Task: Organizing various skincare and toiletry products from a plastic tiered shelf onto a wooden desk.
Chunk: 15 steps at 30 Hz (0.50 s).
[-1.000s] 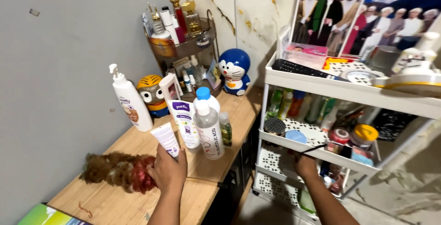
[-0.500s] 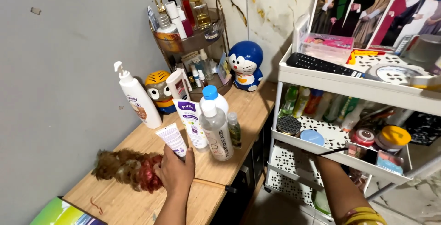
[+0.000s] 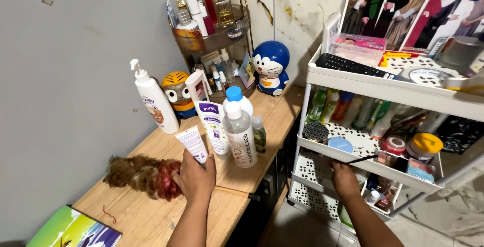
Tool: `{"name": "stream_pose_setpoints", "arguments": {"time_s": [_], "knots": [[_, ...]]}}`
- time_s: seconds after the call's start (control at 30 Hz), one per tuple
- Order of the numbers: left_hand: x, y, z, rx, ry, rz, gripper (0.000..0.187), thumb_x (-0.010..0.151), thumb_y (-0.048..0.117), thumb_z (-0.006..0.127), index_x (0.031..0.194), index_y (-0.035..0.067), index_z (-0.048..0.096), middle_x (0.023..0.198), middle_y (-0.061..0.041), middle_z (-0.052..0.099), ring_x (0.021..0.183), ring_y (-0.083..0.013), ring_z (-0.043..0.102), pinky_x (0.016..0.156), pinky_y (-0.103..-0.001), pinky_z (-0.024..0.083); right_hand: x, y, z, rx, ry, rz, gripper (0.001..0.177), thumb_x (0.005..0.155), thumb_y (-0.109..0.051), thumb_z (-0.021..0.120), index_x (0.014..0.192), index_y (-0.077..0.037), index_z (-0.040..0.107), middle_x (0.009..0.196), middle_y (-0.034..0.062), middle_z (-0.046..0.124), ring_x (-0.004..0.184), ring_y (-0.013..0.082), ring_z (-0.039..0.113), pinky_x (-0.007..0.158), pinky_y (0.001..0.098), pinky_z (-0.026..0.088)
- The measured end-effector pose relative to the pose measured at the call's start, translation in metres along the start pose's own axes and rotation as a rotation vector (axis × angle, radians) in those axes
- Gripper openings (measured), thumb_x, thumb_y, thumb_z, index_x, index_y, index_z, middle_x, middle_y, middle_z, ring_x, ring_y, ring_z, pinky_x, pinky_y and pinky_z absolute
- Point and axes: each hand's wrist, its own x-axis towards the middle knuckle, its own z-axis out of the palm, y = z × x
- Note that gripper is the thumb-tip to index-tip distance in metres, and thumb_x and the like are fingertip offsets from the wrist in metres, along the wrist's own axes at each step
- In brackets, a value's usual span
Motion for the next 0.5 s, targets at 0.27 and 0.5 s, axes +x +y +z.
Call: {"name": "stream_pose_setpoints", "arguments": {"time_s": [0.27, 0.5], "knots": [[-0.003, 0.004, -0.009, -0.06, -0.028, -0.025, 0.074, 0.089, 0.036, 0.07, 0.149, 0.009, 0.038, 0.137, -0.018, 0.06, 0.128, -0.0362, 0.056, 0.114, -0.064, 0.024, -0.089, -0.033, -0.077, 0.083, -0.04, -0.156, 0.047, 0.08, -0.006, 0.063, 0.124, -0.017, 0.054, 0.115, 0.0129, 0.055, 0.094, 0.0393, 0.067, 0.077, 0.048, 0.058], [-0.001, -0.005, -0.001, -0.08, 0.013, -0.01, 0.072, 0.087, 0.035, 0.072, 0.147, 0.01, 0.04, 0.135, -0.018, 0.062, 0.127, -0.0378, 0.057, 0.112, -0.063, 0.028, -0.092, -0.095, -0.178, 0.113, 0.075, -0.227, 0.036, 0.081, -0.009, 0.068, 0.116, -0.016, 0.059, 0.109, 0.0116, 0.059, 0.088, 0.0385, 0.068, 0.072, 0.0477, 0.058]]}}
